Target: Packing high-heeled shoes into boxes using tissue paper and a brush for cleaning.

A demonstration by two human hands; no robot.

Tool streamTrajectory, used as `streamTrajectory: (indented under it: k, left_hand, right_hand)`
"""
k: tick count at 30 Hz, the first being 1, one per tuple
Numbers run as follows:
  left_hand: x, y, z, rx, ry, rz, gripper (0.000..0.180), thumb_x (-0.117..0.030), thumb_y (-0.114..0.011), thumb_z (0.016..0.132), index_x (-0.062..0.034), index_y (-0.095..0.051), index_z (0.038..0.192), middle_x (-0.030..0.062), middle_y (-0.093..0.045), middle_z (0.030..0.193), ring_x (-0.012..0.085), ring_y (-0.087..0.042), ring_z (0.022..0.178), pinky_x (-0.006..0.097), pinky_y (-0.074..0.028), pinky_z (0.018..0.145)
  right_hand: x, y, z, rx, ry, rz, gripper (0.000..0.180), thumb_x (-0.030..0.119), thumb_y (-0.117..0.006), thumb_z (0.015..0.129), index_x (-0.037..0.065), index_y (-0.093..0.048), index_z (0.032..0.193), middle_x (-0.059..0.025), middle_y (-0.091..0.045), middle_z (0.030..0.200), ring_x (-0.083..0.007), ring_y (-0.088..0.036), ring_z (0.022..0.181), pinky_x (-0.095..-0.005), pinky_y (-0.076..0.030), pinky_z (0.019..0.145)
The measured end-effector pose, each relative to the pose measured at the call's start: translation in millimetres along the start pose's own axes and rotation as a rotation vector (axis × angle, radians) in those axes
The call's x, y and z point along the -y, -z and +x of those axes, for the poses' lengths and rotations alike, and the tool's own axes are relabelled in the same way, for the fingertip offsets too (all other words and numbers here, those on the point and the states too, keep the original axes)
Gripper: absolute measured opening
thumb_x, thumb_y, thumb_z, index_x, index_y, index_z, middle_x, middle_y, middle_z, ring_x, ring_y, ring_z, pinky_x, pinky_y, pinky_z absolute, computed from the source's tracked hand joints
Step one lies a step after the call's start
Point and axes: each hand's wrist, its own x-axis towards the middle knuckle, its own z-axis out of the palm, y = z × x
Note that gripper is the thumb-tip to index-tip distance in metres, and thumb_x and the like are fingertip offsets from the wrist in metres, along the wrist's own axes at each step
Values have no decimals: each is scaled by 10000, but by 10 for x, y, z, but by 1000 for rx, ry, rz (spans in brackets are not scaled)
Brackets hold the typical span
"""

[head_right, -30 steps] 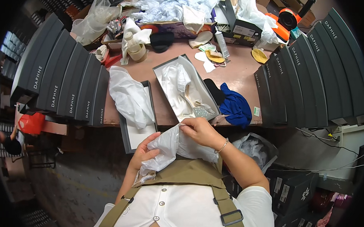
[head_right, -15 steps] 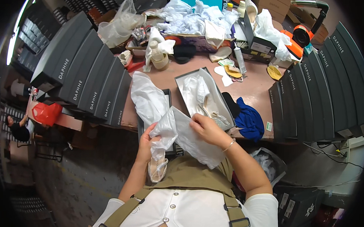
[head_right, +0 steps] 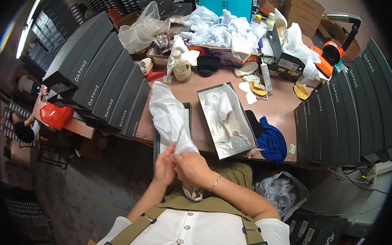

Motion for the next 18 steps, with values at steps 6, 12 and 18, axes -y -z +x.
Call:
streamTrajectory:
  k: [6,12,18]
  left_hand:
    - [-224,-179,145,-11,22,648,792,49,-596,807,-2,-190,1484,134,-448,1367,191,-470,1221,318,-381,1025]
    - [-122,-48,176,58,-10,621,843,103,-563,767,12,-146,1494,123,-398,1418,195,-444,1257,307,-351,1049]
    - [-254,-70,133,54,1,582,838,102,-525,753,14,-147,1496,118,-388,1430,187,-431,1276,297,-350,1046]
  right_hand:
    - [194,279,-325,59,7,-153,697,266,-740,752,118,-440,1364,-188,-495,1259,-352,-502,1164,-516,-398,952]
    - [-110,313,-356,176,-422,629,503,197,-690,839,6,-526,1274,-157,-598,1124,-168,-609,923,-322,-497,824]
    - [-88,130,-288,86,-150,333,298,127,-638,859,27,-630,1139,-118,-630,1024,-254,-583,952,-365,-443,837]
